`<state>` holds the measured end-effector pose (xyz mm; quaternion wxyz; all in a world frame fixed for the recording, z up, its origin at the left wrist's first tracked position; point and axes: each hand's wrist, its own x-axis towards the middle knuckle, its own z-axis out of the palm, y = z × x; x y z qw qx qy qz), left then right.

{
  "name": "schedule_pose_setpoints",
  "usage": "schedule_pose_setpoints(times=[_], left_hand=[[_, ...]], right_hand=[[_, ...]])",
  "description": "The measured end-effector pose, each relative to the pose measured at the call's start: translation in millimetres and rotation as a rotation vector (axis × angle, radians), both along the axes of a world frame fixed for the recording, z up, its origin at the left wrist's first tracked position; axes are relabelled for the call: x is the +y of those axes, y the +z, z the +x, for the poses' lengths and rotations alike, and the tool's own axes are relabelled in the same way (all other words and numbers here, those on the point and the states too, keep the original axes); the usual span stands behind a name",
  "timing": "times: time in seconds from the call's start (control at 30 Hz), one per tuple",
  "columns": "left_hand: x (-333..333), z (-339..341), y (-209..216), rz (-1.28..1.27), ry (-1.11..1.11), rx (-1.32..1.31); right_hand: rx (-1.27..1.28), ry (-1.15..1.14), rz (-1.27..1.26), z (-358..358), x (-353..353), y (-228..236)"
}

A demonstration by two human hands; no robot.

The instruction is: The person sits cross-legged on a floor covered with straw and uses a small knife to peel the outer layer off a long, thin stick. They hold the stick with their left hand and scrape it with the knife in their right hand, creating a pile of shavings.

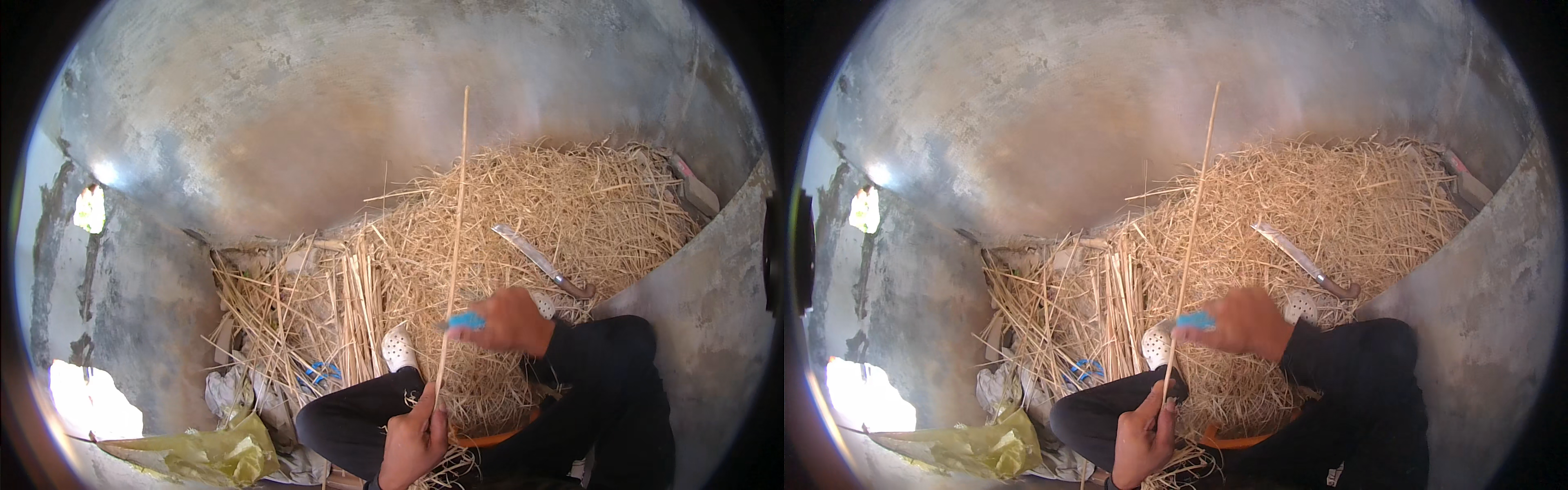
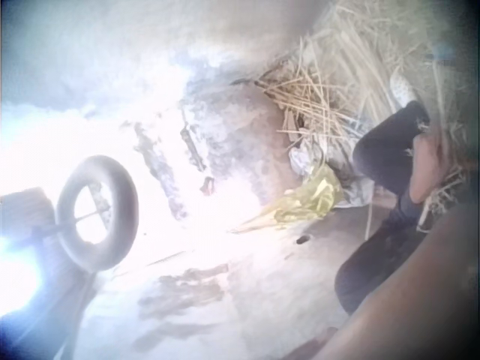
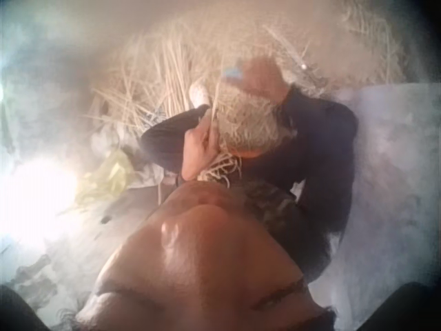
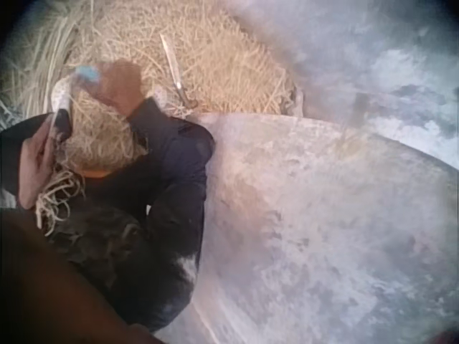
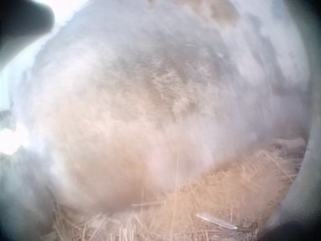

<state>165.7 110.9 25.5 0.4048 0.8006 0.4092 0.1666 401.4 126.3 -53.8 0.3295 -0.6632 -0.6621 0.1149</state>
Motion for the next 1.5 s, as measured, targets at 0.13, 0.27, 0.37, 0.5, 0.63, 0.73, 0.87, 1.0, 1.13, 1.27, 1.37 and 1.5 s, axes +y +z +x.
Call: schedule_pose_setpoints(times=[0.13,0.27,0.37,0.5,0.63,0.73,0.87,1.0,1.13,1.27,1.37,1.5], left_hand=[[-7,-7,16,-0.062,0.023,0.145],[-23,-28,-8,-0.143,-0.049,0.048],[-20,-25,-14,-0.247,-0.036,-0.034],[-1,-23,-15,-0.555,0.143,-0.209],[18,-23,-15,-0.620,0.144,-0.356],[18,-19,-6,-0.511,0.103,-0.279],[8,-14,9,-0.517,0.103,-0.132],[11,-5,5,-0.479,0.086,-0.136],[10,0,10,-0.341,0.031,-0.025],[8,2,11,-0.321,0.029,-0.022],[0,1,16,-0.309,-0.028,0.058],[-5,3,15,-0.312,0.032,0.063]], right_hand=[[-0.008,-0.134,0.013,18,13,-8],[0.041,-0.527,-0.125,106,36,-20],[0.093,-0.659,-0.203,120,32,-16],[0.132,-0.428,-0.100,66,23,-4],[-0.107,0.073,0.022,-20,-11,18],[-0.223,0.138,0.083,-36,-8,11],[-0.036,-0.155,-0.133,12,12,10],[0.052,0.123,-0.026,-30,-20,13],[-0.075,0.043,-0.014,-12,-15,15],[-0.097,-0.015,0.157,-6,-8,5],[0.081,-0.286,-0.112,29,12,-22],[0.083,-0.230,-0.172,45,21,-4]])
